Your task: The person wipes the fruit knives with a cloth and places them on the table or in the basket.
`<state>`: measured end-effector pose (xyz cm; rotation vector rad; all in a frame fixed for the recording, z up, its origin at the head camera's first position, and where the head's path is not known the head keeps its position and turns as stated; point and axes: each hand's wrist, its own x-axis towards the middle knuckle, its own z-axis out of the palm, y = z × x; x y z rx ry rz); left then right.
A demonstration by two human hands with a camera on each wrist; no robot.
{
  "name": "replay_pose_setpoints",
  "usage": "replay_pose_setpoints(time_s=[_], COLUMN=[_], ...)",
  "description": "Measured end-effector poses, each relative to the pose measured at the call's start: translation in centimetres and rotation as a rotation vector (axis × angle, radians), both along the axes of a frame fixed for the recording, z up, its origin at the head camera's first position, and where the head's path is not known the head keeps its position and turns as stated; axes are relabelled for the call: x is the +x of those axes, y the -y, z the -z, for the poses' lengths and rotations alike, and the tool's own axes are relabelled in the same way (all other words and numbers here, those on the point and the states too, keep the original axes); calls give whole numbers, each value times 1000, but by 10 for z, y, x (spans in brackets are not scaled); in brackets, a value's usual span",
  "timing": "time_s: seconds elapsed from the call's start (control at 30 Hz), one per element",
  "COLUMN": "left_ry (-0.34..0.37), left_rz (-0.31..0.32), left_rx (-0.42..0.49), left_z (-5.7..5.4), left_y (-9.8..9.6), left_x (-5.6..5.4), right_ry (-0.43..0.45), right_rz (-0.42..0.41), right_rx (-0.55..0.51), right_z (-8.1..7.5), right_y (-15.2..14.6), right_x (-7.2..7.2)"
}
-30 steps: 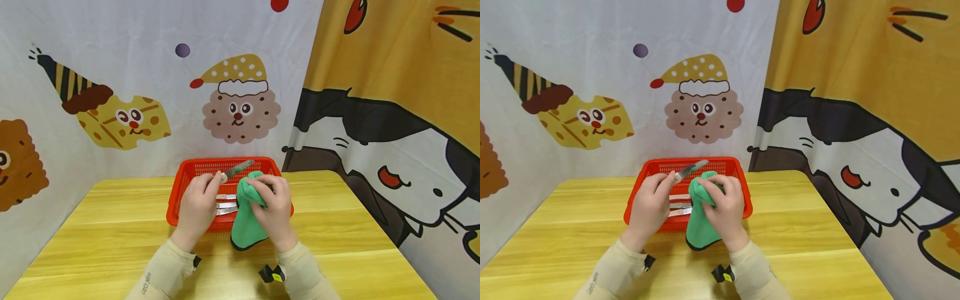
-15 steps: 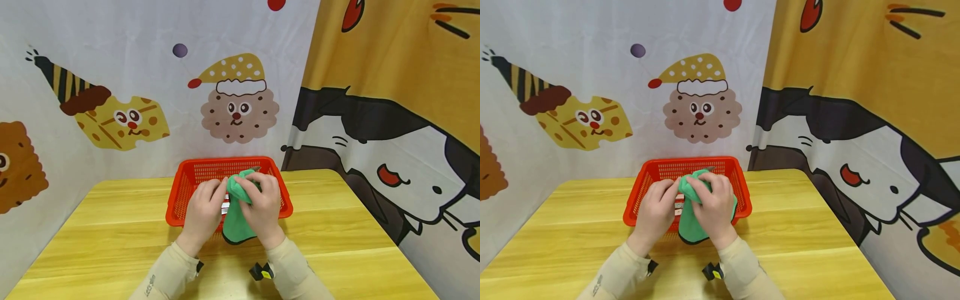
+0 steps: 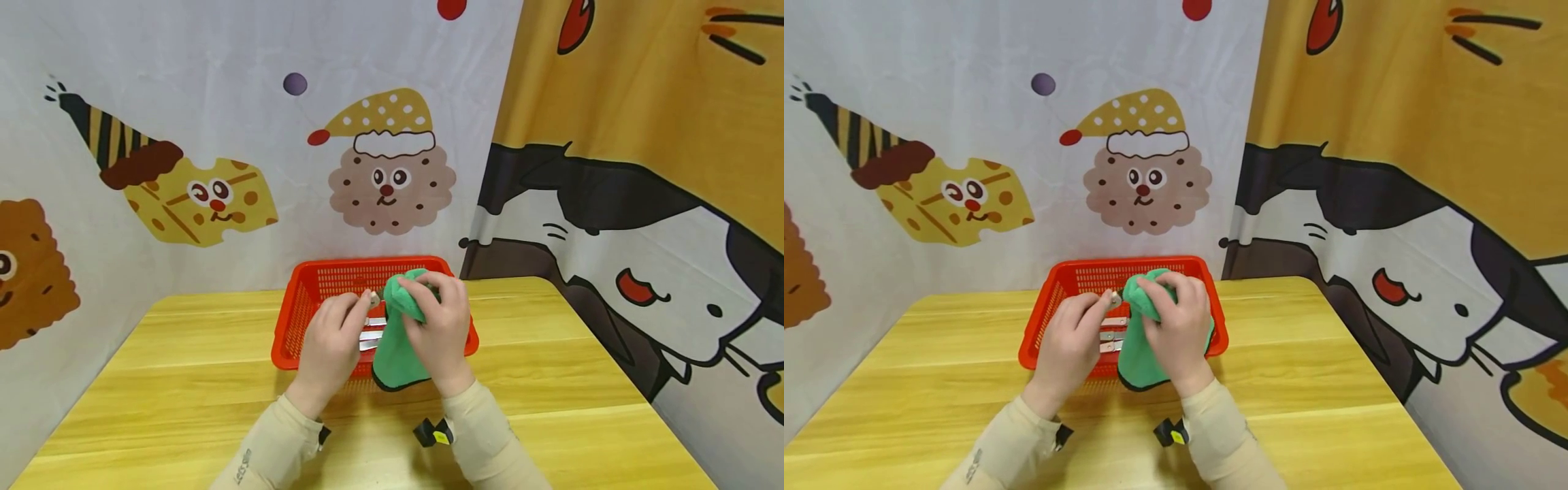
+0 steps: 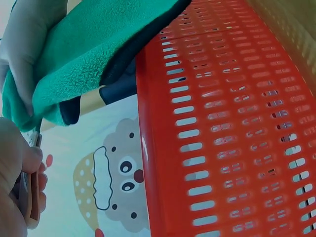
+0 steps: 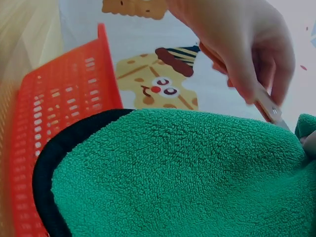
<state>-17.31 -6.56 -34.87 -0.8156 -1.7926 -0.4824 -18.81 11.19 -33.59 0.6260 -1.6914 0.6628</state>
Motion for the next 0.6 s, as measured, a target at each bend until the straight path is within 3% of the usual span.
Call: replay_pose_setpoints(time_s=[0.3,0.6], left_ry=[31,145], left_rz=[0,21], left_rx=[-2,40], left_z=[0,4], left_y=[1,4], left_x=[1,0], right_ry=[25,46], right_rz=[33,68], right_rx=[-68,-140], right_z=[-2,-1], right_y=[-16,-32], right_x=[-6,-9])
